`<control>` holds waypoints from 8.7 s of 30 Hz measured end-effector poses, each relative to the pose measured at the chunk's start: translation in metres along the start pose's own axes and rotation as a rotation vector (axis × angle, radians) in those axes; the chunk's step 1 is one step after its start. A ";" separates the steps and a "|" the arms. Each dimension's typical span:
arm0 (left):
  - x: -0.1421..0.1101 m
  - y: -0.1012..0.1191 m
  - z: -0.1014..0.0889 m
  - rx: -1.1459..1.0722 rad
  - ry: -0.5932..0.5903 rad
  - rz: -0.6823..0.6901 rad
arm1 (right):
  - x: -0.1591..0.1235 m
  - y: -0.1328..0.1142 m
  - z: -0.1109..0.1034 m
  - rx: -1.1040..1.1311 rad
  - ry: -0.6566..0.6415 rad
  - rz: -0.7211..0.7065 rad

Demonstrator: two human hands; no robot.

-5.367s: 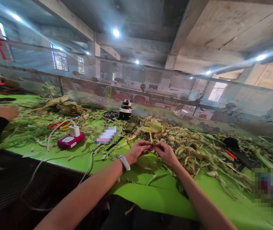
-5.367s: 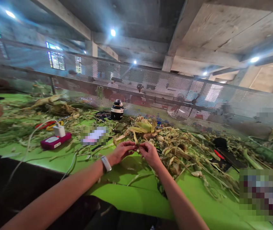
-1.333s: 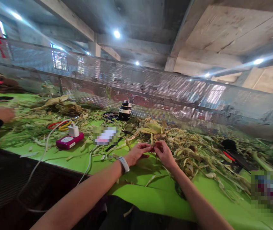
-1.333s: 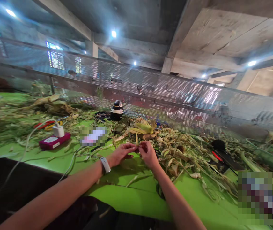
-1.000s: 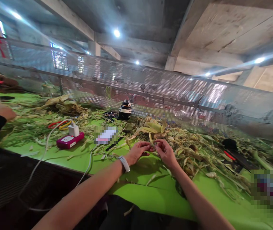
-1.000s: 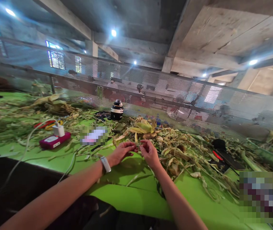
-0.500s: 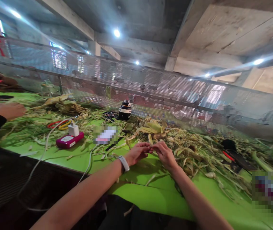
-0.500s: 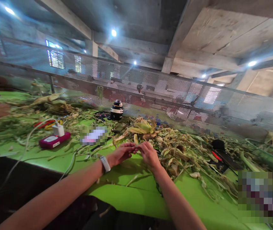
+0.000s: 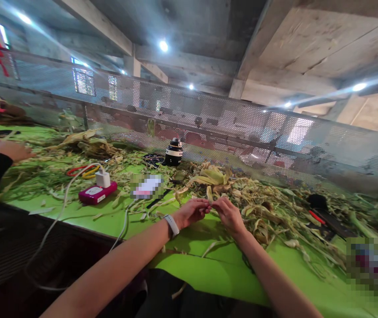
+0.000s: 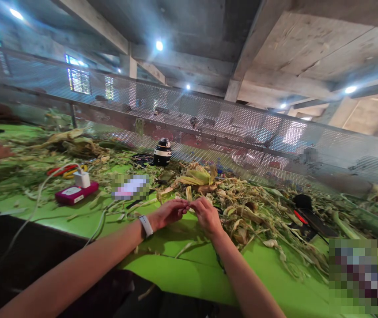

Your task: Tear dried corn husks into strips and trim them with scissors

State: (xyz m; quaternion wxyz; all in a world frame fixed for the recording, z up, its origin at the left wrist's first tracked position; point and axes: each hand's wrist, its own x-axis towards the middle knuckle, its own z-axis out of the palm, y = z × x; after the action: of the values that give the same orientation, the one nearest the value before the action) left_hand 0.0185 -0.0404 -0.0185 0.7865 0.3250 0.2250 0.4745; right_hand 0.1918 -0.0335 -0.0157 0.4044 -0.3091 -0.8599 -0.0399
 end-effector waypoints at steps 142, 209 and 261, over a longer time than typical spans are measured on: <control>-0.004 -0.008 0.001 0.554 0.066 0.271 | 0.002 -0.012 0.018 0.644 -0.108 0.524; -0.006 -0.003 -0.002 0.231 0.033 0.010 | -0.004 -0.002 0.017 0.077 0.054 0.128; -0.007 -0.003 0.003 0.305 0.171 0.172 | -0.002 -0.004 0.013 0.300 0.138 0.167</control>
State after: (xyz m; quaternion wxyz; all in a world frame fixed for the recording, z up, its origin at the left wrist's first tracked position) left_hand 0.0190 -0.0487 -0.0183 0.6626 0.4169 0.3319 0.5263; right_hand 0.1815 -0.0339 -0.0248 0.5059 -0.3122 -0.7977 0.1013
